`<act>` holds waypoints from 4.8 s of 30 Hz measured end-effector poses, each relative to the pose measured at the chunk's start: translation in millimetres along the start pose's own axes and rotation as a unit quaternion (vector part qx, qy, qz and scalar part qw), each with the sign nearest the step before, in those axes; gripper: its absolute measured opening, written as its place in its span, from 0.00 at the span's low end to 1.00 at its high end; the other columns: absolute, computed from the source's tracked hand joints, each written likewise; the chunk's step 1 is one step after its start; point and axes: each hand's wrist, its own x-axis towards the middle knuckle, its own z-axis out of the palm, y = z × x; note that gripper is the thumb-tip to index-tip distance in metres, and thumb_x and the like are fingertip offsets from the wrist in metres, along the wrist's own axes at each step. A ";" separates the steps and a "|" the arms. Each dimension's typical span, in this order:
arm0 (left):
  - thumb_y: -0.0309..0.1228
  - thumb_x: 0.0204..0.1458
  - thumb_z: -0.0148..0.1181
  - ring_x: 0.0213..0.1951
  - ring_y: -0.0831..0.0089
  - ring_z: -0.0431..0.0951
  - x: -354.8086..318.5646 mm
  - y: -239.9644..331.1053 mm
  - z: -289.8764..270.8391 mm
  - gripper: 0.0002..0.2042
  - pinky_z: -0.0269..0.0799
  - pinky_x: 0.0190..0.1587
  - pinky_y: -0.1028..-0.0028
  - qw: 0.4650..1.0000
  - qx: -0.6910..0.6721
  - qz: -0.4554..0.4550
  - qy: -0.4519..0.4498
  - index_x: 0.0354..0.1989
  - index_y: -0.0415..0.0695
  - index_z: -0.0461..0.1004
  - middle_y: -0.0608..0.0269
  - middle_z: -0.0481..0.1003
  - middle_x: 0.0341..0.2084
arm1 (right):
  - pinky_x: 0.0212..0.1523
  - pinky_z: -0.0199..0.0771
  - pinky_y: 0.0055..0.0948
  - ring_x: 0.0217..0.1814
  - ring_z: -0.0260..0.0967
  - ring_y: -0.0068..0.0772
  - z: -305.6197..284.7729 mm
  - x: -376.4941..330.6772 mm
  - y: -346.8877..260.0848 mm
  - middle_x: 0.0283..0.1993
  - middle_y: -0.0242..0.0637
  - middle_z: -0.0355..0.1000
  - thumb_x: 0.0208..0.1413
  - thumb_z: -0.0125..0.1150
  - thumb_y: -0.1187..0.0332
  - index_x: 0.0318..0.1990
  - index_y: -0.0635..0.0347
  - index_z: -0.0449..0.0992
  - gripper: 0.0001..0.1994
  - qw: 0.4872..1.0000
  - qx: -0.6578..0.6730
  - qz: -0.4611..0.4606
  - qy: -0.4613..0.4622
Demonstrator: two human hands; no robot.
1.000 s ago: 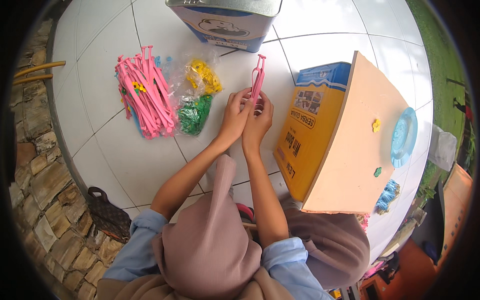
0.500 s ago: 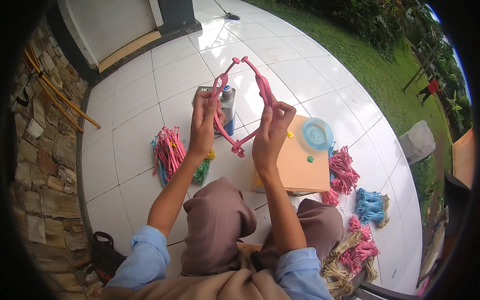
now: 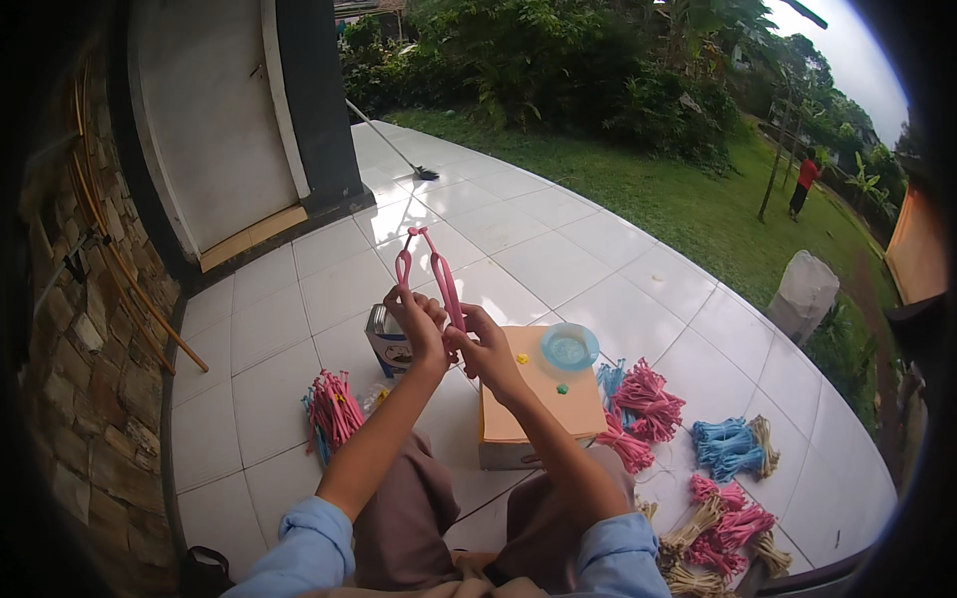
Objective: The person sits on a chair and assembles pink plastic strips by attaching small green and yellow plastic pieces to their ends. They repeatedly dip the strips into a bowl of water and place the finished items on a cardboard box.
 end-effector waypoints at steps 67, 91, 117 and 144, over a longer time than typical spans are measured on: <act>0.40 0.61 0.44 0.17 0.91 0.54 9.9 37.1 -62.9 0.17 0.49 0.18 0.88 0.788 0.257 -0.271 -0.490 0.43 0.41 0.74 0.77 0.63 0.21 | 0.50 0.72 0.39 0.44 0.73 0.46 -35.8 5.2 -36.0 0.37 0.48 0.73 0.55 0.55 0.73 0.53 0.62 0.50 0.23 0.954 0.098 -0.218 0.183; 0.29 0.61 0.40 0.17 0.87 0.53 32.1 4.6 -73.5 0.12 0.55 0.21 0.84 0.904 0.043 -0.303 -0.300 0.49 0.37 0.65 0.74 0.55 0.17 | 0.38 0.71 0.25 0.40 0.73 0.25 -72.9 -9.5 30.6 0.37 0.39 0.75 0.53 0.57 0.68 0.52 0.59 0.62 0.20 0.878 -0.280 0.280 -0.268; 0.35 0.60 0.45 0.14 0.88 0.49 4.0 -3.3 -64.1 0.09 0.46 0.18 0.83 0.841 0.219 -0.374 -0.324 0.36 0.41 0.65 0.78 0.52 0.14 | 0.34 0.73 0.32 0.30 0.74 0.42 -175.0 -32.5 133.3 0.31 0.46 0.74 0.43 0.62 0.75 0.34 0.67 0.73 0.09 0.804 -0.578 0.139 -0.009; 0.40 0.62 0.39 0.12 0.89 0.49 -17.1 -4.7 -51.5 0.12 0.45 0.16 0.85 0.851 0.128 -0.332 -0.387 0.36 0.46 0.66 0.73 0.62 0.18 | 0.26 0.65 0.17 0.26 0.67 0.16 -46.1 4.9 -16.2 0.27 0.34 0.75 0.46 0.66 0.72 0.30 0.64 0.76 0.06 0.983 -0.109 0.006 0.146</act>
